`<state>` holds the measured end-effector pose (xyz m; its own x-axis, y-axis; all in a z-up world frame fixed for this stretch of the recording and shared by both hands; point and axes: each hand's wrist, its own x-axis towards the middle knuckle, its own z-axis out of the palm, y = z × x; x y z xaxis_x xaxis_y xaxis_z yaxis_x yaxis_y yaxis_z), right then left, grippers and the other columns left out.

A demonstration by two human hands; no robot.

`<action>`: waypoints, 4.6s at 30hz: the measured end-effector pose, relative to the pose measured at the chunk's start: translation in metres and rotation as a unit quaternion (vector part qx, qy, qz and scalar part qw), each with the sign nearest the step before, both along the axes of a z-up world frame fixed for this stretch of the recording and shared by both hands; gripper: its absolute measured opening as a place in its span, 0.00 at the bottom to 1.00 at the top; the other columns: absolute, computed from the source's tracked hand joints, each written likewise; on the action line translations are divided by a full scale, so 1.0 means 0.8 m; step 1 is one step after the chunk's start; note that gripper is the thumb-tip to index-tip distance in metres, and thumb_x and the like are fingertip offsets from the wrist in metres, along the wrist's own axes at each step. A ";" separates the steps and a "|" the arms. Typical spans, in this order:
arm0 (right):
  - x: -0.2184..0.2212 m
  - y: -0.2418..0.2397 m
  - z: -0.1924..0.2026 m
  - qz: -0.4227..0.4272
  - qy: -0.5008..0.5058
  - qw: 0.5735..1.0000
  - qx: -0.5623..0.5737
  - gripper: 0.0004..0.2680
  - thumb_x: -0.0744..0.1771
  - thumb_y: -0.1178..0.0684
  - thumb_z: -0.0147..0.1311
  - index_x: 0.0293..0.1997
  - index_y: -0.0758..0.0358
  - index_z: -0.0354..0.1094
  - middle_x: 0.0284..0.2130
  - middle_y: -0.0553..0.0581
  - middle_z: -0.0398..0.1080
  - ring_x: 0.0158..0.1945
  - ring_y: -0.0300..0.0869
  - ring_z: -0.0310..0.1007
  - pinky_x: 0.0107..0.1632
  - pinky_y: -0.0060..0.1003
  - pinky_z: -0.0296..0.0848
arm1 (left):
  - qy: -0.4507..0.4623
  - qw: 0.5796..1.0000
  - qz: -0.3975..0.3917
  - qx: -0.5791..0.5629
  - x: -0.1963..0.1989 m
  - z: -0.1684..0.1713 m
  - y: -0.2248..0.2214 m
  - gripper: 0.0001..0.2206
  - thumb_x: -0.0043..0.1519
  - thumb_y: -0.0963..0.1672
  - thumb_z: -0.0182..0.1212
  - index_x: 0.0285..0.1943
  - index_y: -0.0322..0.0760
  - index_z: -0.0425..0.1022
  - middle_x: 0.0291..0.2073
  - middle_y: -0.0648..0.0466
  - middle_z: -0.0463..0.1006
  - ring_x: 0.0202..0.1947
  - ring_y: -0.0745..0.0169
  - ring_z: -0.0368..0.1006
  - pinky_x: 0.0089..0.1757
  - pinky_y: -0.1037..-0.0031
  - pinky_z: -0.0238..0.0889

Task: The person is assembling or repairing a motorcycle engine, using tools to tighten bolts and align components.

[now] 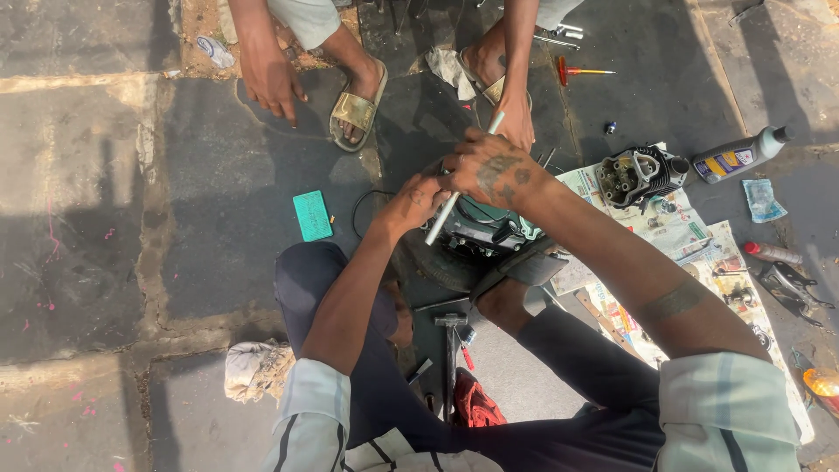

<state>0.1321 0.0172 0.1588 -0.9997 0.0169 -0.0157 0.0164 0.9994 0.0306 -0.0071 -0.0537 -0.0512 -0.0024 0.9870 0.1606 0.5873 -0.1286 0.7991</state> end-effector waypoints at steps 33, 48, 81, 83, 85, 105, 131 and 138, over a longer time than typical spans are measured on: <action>0.000 -0.012 0.083 -0.187 -0.117 0.970 0.101 0.18 0.72 0.38 0.50 0.36 0.64 0.77 0.29 0.65 0.78 0.35 0.54 0.81 0.39 0.47 0.78 | -0.047 0.994 0.076 0.060 0.022 0.102 -0.017 0.12 0.72 0.46 0.56 0.41 0.31 0.72 0.37 0.44 0.82 0.40 0.41 0.80 0.43 0.57 0.72; -0.020 -0.006 0.100 0.171 -0.191 0.880 0.399 0.10 0.66 0.44 0.59 0.44 0.58 0.77 0.50 0.52 0.73 0.69 0.49 0.61 0.74 0.50 0.48 | -0.004 0.992 0.037 0.117 0.021 0.086 -0.024 0.04 0.66 0.40 0.59 0.40 0.31 0.74 0.40 0.46 0.80 0.43 0.39 0.77 0.44 0.53 0.70; -0.015 -0.005 -0.046 -0.354 0.115 0.928 -0.005 0.15 0.59 0.39 0.62 0.31 0.63 0.77 0.30 0.69 0.75 0.36 0.61 0.77 0.44 0.51 0.73 | -0.100 0.895 0.319 0.295 0.030 0.175 -0.049 0.22 0.63 0.45 0.71 0.20 0.30 0.63 0.16 0.52 0.66 0.15 0.67 0.57 0.22 0.68 0.50; -0.011 0.013 0.009 -0.311 0.018 0.947 -0.080 0.17 0.57 0.38 0.66 0.40 0.60 0.77 0.34 0.67 0.76 0.40 0.60 0.78 0.47 0.51 0.73 | -0.079 0.910 0.320 0.253 0.031 0.176 -0.056 0.23 0.61 0.45 0.73 0.20 0.29 0.64 0.15 0.51 0.67 0.15 0.65 0.59 0.23 0.68 0.52; -0.018 0.045 0.027 -0.252 -0.085 0.952 -0.151 0.22 0.55 0.38 0.69 0.48 0.57 0.77 0.38 0.65 0.77 0.44 0.59 0.78 0.50 0.50 0.73 | -0.060 0.918 0.331 0.212 0.031 0.188 -0.067 0.23 0.59 0.46 0.76 0.20 0.29 0.66 0.15 0.50 0.68 0.15 0.63 0.62 0.23 0.67 0.54; -0.007 0.105 -0.045 -0.035 -0.238 0.677 -0.695 0.14 0.59 0.65 0.65 0.48 0.74 0.75 0.44 0.60 0.78 0.51 0.43 0.78 0.52 0.37 0.79 | 0.073 0.916 0.349 0.185 -0.001 0.203 -0.033 0.27 0.50 0.52 0.82 0.46 0.31 0.74 0.20 0.54 0.75 0.20 0.58 0.77 0.26 0.66 0.69; 0.029 -0.044 -0.100 -0.233 0.180 0.605 -0.740 0.10 0.61 0.72 0.55 0.43 0.69 0.68 0.39 0.53 0.70 0.44 0.41 0.79 0.51 0.40 0.82 | 0.236 0.920 0.015 0.312 -0.057 0.221 0.053 0.33 0.44 0.60 0.78 0.52 0.43 0.75 0.21 0.60 0.76 0.27 0.59 0.76 0.33 0.64 0.70; 0.034 -0.037 -0.008 -0.384 0.113 0.878 -0.264 0.08 0.64 0.58 0.63 0.43 0.69 0.73 0.26 0.68 0.76 0.35 0.53 0.80 0.44 0.47 0.74 | -0.322 0.912 0.188 0.170 0.009 0.053 0.048 0.14 0.72 0.45 0.49 0.65 0.38 0.73 0.43 0.52 0.84 0.44 0.61 0.81 0.46 0.69 0.75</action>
